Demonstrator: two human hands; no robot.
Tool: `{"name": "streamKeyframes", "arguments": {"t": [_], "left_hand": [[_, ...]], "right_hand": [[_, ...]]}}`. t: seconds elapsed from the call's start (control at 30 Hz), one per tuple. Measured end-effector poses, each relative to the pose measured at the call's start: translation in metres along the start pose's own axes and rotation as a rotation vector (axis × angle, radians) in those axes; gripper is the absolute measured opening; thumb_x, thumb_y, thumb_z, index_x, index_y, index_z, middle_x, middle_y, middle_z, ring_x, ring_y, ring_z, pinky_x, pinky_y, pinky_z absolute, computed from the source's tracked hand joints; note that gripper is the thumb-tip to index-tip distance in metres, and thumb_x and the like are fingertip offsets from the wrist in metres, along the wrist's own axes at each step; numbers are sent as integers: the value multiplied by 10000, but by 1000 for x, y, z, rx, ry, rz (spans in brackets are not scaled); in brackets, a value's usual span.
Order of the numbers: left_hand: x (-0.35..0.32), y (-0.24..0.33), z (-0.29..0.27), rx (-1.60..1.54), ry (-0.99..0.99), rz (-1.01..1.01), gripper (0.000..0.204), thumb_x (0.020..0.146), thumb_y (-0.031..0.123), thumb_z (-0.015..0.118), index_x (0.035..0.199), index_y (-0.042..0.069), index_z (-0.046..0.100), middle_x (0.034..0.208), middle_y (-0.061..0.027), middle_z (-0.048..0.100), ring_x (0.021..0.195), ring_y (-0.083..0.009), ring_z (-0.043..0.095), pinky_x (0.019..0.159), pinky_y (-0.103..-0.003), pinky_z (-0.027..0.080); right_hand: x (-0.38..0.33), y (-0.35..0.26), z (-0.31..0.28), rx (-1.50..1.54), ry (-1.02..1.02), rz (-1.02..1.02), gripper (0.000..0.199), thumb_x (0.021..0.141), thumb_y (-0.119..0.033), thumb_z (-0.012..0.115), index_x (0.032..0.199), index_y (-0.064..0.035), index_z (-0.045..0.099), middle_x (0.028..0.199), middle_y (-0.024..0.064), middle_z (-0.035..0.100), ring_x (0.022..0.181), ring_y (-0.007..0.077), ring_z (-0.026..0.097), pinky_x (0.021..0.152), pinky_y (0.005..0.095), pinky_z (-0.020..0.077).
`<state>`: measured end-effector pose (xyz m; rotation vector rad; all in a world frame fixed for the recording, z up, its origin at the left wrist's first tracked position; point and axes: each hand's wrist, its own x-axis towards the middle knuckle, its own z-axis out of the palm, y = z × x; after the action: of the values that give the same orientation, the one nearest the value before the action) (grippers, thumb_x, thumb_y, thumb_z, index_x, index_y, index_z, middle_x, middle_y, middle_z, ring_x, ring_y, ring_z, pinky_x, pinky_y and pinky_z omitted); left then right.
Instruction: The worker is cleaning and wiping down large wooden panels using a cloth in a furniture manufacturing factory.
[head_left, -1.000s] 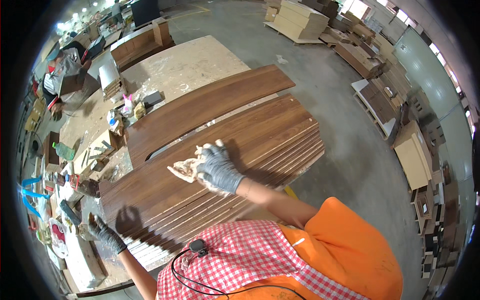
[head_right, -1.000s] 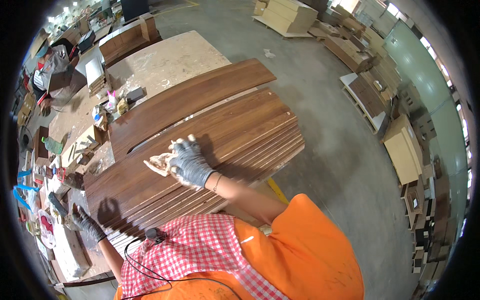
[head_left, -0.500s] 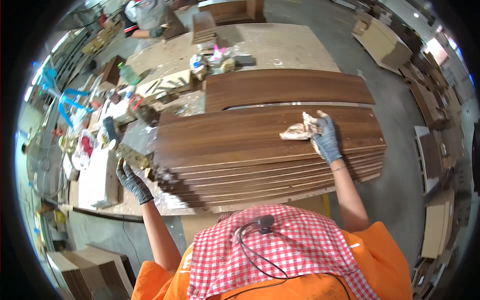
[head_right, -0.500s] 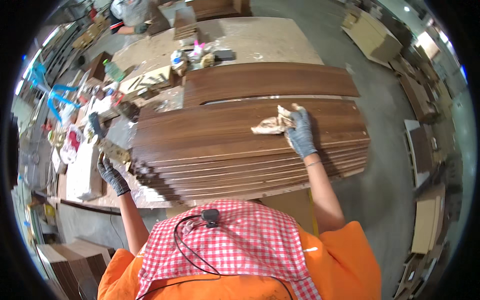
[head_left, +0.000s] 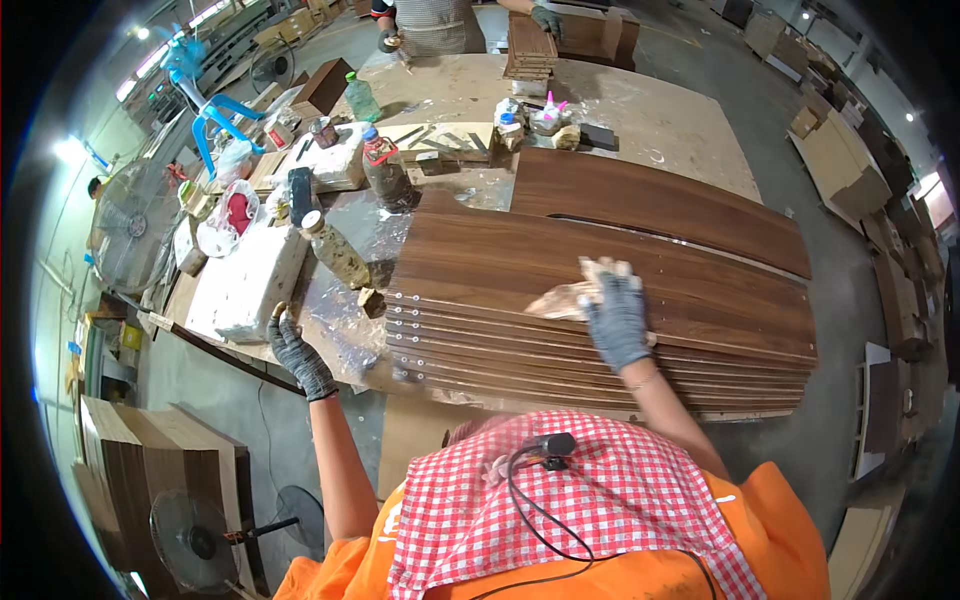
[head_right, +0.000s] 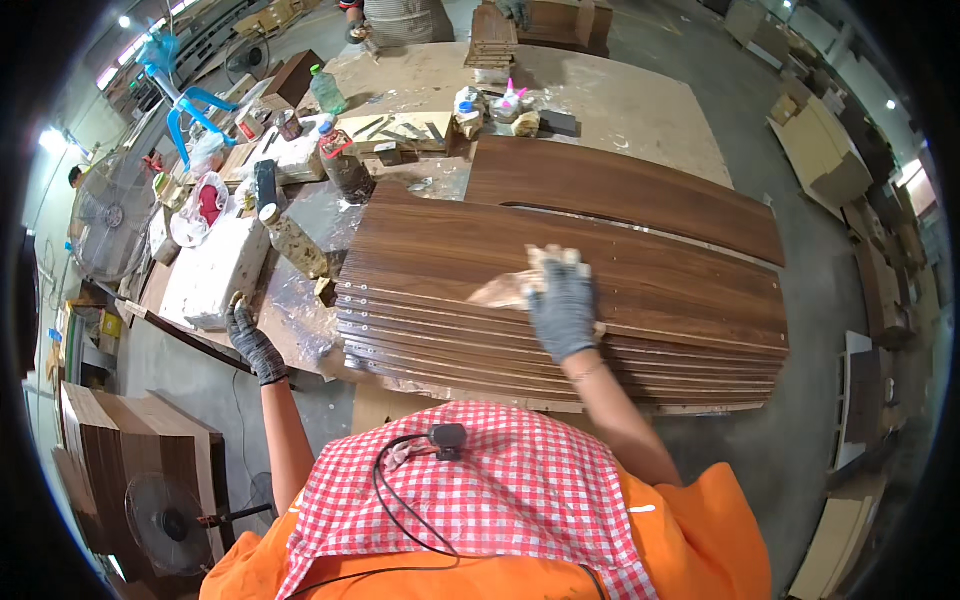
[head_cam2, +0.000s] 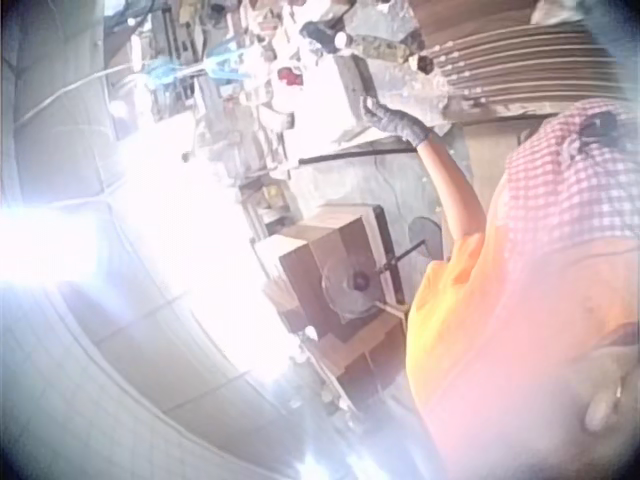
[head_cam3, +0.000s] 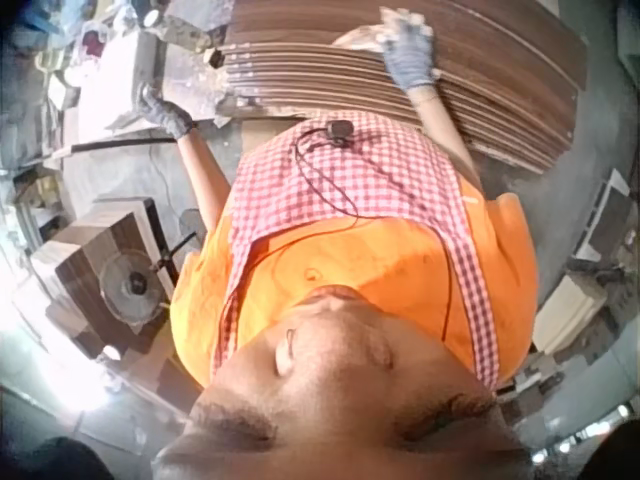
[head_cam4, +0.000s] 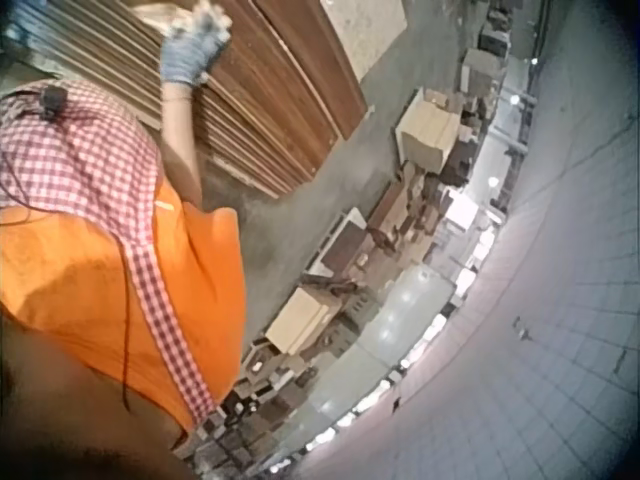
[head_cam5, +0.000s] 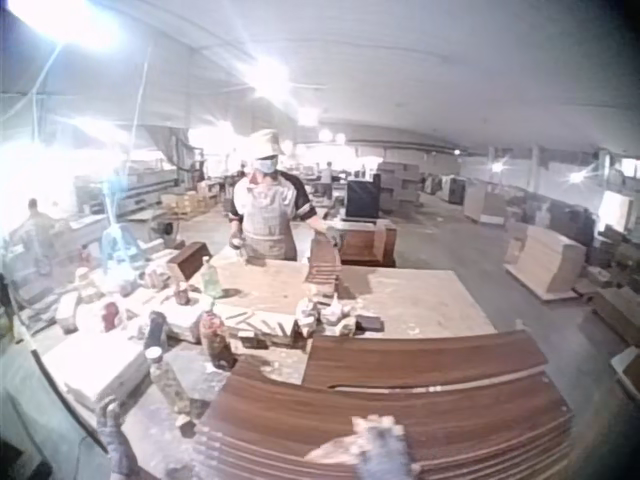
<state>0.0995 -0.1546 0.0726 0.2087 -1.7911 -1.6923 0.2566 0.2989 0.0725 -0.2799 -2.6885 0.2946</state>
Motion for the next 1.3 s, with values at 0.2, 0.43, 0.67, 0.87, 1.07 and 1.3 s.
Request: {"name": "streamKeyframes", "arguments": {"t": [0.2,0.43,0.67,0.87,1.07,1.3], "left_hand": [[-16,-20,38,-33,-270,-81,223,951,175,519,1119,54,602,1073,2,598,955,-98,530,829,-237,428],[-17,-34,87,12,-445,-18,252,958,193,500,1139,58,612,1101,-22,621,969,-108,552,829,-257,437],[12,-48,73,72,-174,95,238,951,135,510,1116,-13,598,1085,-90,610,1001,-181,547,933,-318,417],[-5,-53,70,-84,-277,-38,238,961,150,513,1130,5,598,1102,-69,621,992,-151,560,906,-298,439],[-48,-27,132,-176,-575,-301,389,945,123,529,1319,31,472,1157,-83,591,1035,-179,548,960,-307,420],[-58,-35,146,439,-672,84,439,955,253,521,1294,-23,483,1176,-170,598,1052,-275,563,948,-349,414]], "right_hand": [[15,-94,28,169,-111,-288,522,908,-314,463,1372,-82,405,1408,176,400,1359,349,287,1130,474,174],[-31,-9,-33,-21,-147,-126,564,941,-415,399,1371,-49,412,1405,161,413,1371,330,286,1127,495,156],[-74,95,-68,-401,-96,257,663,909,-486,446,1379,-23,386,1476,216,280,1377,399,213,1127,536,87],[-61,34,-52,-283,-32,181,708,856,-555,434,1397,-106,353,1347,210,389,1292,386,293,1066,538,187],[-40,-29,-26,36,-164,-142,705,857,-433,499,1434,-82,296,1434,188,346,1362,376,248,1124,519,130],[-1,-93,13,44,-232,-464,677,850,-330,519,1425,-39,308,1459,141,320,1393,323,220,1153,465,123]]}}
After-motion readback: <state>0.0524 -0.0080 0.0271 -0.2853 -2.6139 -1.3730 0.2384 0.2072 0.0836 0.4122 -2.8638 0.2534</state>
